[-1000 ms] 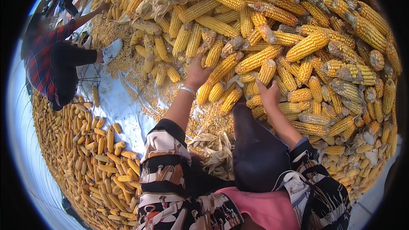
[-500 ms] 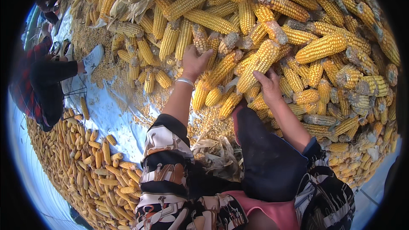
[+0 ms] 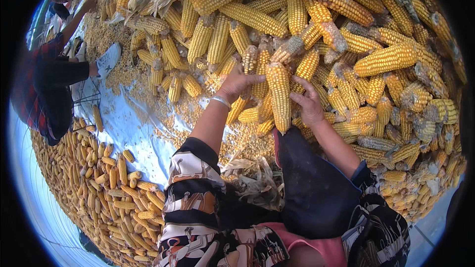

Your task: The person sits on a tarp and shucks corn cobs by hand, removing the husks and silk. The person places the shucked cobs to the side and discards the husks. Another person is visible nearby also shucking corn.

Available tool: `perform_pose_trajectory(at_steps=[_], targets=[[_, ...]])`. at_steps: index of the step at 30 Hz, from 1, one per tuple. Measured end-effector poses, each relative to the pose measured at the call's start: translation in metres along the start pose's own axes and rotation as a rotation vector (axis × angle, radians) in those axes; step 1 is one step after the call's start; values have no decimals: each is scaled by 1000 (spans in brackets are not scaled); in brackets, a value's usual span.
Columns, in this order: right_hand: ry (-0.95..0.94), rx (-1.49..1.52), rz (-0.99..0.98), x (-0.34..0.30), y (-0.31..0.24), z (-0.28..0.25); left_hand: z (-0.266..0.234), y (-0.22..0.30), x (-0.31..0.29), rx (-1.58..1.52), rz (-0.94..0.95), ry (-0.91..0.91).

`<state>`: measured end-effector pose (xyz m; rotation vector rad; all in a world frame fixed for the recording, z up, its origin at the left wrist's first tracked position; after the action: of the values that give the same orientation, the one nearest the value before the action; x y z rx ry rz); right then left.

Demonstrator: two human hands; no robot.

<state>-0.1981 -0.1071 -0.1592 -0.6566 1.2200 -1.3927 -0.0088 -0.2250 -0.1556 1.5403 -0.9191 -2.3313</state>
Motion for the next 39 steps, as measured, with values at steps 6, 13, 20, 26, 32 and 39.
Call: perform_pose_trajectory(at_steps=[6,13,20,26,32,39], targets=[[-168,-412,-147,-4,-13,1,17,-26,-17,14,-106,-96],[-211,-364,-3,-7,-13,12,16,-29,-33,-129,-88,-195],[-187,-60,271,-30,-45,28,36,-15,-86,-104,-27,-249],[-339,12,370,-31,-99,85,10,-29,-140,-514,-145,-322],[-494,-74,571,-65,-118,188,-35,-54,-224,-710,-33,-406],[-987,-379,540,-144,-39,457,-218,-159,-387,-912,302,-10]])
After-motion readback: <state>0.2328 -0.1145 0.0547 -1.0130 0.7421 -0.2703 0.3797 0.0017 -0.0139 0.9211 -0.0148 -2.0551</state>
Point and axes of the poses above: each hand's wrist, its own x-axis towards the middle knuckle, its own z-axis out of the palm, y = z × x, the point moved 5 cm from there along x, towards the middle knuckle, and after that the axes turned 13 degrees about -z, right-handed, at the moved point
